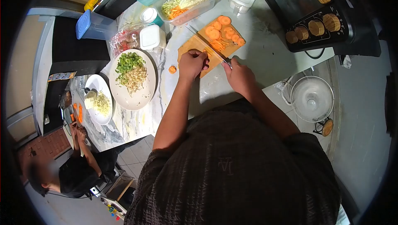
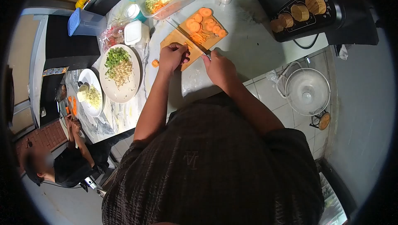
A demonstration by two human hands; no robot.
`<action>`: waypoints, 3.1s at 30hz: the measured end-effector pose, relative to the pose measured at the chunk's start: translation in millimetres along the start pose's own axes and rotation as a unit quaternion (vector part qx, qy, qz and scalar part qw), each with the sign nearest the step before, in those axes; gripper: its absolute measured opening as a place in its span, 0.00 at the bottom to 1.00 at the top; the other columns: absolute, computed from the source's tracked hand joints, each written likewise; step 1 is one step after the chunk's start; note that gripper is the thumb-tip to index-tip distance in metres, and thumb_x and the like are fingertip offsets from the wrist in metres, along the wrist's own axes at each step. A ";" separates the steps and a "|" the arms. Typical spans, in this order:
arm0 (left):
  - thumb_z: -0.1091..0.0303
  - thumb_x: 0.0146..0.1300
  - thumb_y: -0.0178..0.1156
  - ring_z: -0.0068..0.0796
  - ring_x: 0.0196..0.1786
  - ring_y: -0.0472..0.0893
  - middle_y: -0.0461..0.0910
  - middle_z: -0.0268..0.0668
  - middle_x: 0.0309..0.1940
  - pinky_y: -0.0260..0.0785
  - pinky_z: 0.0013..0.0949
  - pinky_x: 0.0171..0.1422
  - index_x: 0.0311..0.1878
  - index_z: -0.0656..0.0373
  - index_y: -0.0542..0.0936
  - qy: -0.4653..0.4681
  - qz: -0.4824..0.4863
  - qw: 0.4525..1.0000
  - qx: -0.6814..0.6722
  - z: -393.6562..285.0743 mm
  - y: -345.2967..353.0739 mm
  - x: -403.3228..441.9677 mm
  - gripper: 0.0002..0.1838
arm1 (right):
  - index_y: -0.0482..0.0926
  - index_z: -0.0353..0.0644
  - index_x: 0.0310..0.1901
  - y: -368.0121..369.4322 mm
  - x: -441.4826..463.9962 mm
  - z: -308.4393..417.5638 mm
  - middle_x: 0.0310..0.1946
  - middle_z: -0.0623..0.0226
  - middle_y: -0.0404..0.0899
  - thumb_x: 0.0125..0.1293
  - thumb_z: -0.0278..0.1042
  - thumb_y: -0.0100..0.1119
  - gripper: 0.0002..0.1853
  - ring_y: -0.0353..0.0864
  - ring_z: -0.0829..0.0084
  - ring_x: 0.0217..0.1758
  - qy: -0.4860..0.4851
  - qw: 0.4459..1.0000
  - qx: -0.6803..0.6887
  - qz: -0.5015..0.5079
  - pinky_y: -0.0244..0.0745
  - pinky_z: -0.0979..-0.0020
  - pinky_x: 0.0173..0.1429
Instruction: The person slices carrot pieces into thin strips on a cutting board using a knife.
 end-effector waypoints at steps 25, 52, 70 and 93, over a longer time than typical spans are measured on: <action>0.69 0.64 0.62 0.23 0.19 0.78 0.79 0.37 0.21 0.67 0.24 0.23 0.31 0.66 0.77 -0.006 -0.006 1.000 -0.016 1.2 -0.9 -0.5 0.10 | 0.73 0.34 0.40 -6.2 -4.1 10.1 0.29 0.41 0.80 0.74 0.51 0.44 0.23 0.79 0.37 0.37 0.009 0.992 0.098 0.080 0.73 0.44 0.44; 0.70 0.63 0.63 0.22 0.19 0.77 0.79 0.37 0.20 0.67 0.24 0.23 0.30 0.68 0.77 -0.035 0.003 0.998 -0.044 -7.1 -0.2 -1.4 0.10 | 0.70 0.31 0.45 -7.8 6.7 19.2 0.31 0.36 0.80 0.74 0.48 0.46 0.22 0.79 0.36 0.40 0.050 0.989 0.052 0.129 0.74 0.43 0.44; 0.66 0.63 0.63 0.20 0.19 0.76 0.79 0.34 0.21 0.65 0.23 0.23 0.30 0.64 0.78 -0.002 0.007 1.000 0.008 -1.4 -3.5 3.9 0.11 | 0.69 0.26 0.44 2.0 12.4 10.3 0.32 0.35 0.79 0.73 0.49 0.48 0.25 0.80 0.37 0.40 0.038 0.992 0.040 0.116 0.76 0.47 0.45; 0.66 0.64 0.62 0.20 0.19 0.77 0.79 0.34 0.21 0.66 0.22 0.23 0.31 0.65 0.79 0.010 0.009 1.000 0.001 7.7 -3.7 6.5 0.10 | 0.69 0.32 0.43 -12.4 -1.7 -7.0 0.27 0.41 0.80 0.72 0.52 0.48 0.24 0.81 0.40 0.36 0.017 0.998 0.015 0.064 0.76 0.47 0.41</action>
Point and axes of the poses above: each hand's wrist, its own x-axis towards the middle knuckle, its own y-axis out of the palm, z = x × y, the point moved 1 cm from there along x, towards the middle knuckle
